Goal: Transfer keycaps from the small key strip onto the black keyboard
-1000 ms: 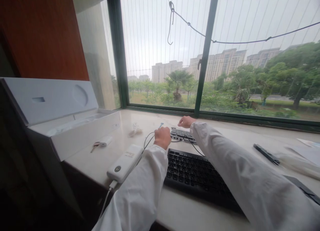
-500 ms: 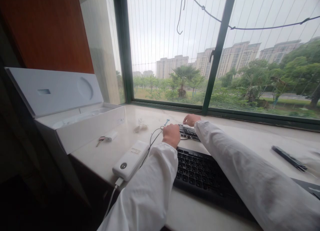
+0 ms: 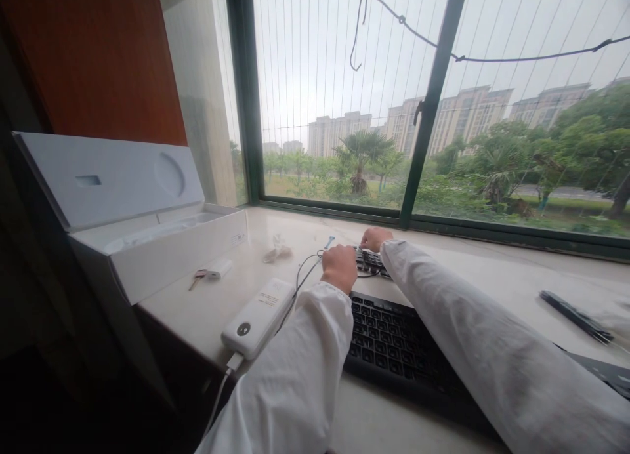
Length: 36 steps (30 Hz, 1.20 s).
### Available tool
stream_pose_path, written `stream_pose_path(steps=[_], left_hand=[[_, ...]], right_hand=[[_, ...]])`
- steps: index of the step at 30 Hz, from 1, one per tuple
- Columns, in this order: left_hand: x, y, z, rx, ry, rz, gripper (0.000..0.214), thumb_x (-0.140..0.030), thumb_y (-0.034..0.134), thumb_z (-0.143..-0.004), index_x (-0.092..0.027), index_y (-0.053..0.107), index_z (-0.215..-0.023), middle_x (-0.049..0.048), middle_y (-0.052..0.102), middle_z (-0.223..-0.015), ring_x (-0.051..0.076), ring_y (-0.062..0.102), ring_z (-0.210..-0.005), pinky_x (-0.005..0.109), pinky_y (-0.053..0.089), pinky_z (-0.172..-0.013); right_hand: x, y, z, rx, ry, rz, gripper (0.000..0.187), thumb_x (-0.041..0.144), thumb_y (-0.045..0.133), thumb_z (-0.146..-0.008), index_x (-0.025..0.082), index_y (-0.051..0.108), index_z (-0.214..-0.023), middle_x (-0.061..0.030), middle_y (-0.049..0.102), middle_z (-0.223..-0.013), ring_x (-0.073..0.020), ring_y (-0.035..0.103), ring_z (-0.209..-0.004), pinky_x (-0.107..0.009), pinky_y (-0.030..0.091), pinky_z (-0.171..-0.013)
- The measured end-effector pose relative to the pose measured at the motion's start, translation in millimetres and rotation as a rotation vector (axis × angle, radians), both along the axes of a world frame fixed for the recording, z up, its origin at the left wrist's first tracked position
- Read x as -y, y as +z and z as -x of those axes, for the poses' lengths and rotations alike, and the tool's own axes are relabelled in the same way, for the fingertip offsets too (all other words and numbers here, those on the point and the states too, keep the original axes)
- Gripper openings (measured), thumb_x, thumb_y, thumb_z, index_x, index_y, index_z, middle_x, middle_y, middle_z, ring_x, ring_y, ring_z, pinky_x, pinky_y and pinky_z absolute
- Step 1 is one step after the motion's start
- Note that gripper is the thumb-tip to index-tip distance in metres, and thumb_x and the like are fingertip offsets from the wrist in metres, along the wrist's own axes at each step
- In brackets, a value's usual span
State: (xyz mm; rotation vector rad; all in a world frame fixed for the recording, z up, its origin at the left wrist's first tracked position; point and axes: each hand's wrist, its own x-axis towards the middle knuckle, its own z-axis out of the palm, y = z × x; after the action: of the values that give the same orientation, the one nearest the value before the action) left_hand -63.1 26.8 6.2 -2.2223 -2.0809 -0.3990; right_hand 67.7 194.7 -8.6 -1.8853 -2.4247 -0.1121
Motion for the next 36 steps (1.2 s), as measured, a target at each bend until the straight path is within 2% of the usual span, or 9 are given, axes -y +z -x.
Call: stream_pose_path(steps=[8, 12, 15, 24, 36], left_hand=[[1, 2.2, 1, -0.007, 0.005, 0.013, 0.024, -0.011, 0.050, -0.081, -0.012, 0.066, -0.099, 0.0173, 0.067, -0.098, 0.026, 0.064, -0.094, 0.036, 0.052, -0.078], [1, 2.7, 1, -0.013, 0.016, 0.026, 0.023, -0.011, 0.051, -0.081, -0.012, 0.065, -0.100, 0.0177, 0.067, -0.099, 0.024, 0.064, -0.094, 0.032, 0.051, -0.080], [1, 3.0, 1, -0.022, 0.017, 0.027, 0.022, -0.012, 0.052, -0.081, -0.012, 0.065, -0.099, 0.0167, 0.068, -0.097, 0.023, 0.065, -0.093, 0.031, 0.051, -0.079], [1, 2.4, 0, -0.028, 0.017, -0.012, 0.020, -0.012, 0.053, -0.080, -0.013, 0.066, -0.096, 0.0151, 0.069, -0.095, 0.025, 0.065, -0.092, 0.034, 0.053, -0.077], [2, 4.0, 1, -0.011, 0.003, -0.017, 0.021, -0.013, 0.052, -0.081, -0.012, 0.066, -0.096, 0.0160, 0.068, -0.095, 0.027, 0.065, -0.093, 0.036, 0.053, -0.077]], right_hand=[[9, 9.4, -7, 0.008, 0.028, -0.041, 0.022, 0.030, 0.061, -0.079, 0.022, 0.076, -0.094, -0.0122, 0.070, -0.104, -0.0223, 0.063, -0.094, -0.027, 0.042, -0.075], [11, 12.3, -14, 0.001, 0.043, -0.030, 0.021, 0.034, 0.065, -0.077, 0.027, 0.075, -0.094, -0.0076, 0.070, -0.106, -0.0209, 0.063, -0.094, -0.027, 0.043, -0.075], [10, 11.2, -15, -0.005, 0.076, -0.027, 0.021, 0.038, 0.067, -0.076, 0.030, 0.075, -0.094, -0.0041, 0.070, -0.106, -0.0184, 0.063, -0.093, -0.025, 0.043, -0.074], [-2, 0.1, -6, 0.015, 0.107, -0.063, 0.020, 0.039, 0.069, -0.075, 0.029, 0.075, -0.091, -0.0064, 0.069, -0.107, -0.0201, 0.062, -0.095, -0.027, 0.043, -0.079], [-2, 4.0, -11, 0.042, 0.209, -0.062, 0.020, 0.040, 0.068, -0.075, 0.031, 0.075, -0.090, -0.0028, 0.071, -0.098, -0.0178, 0.062, -0.088, -0.025, 0.042, -0.072]])
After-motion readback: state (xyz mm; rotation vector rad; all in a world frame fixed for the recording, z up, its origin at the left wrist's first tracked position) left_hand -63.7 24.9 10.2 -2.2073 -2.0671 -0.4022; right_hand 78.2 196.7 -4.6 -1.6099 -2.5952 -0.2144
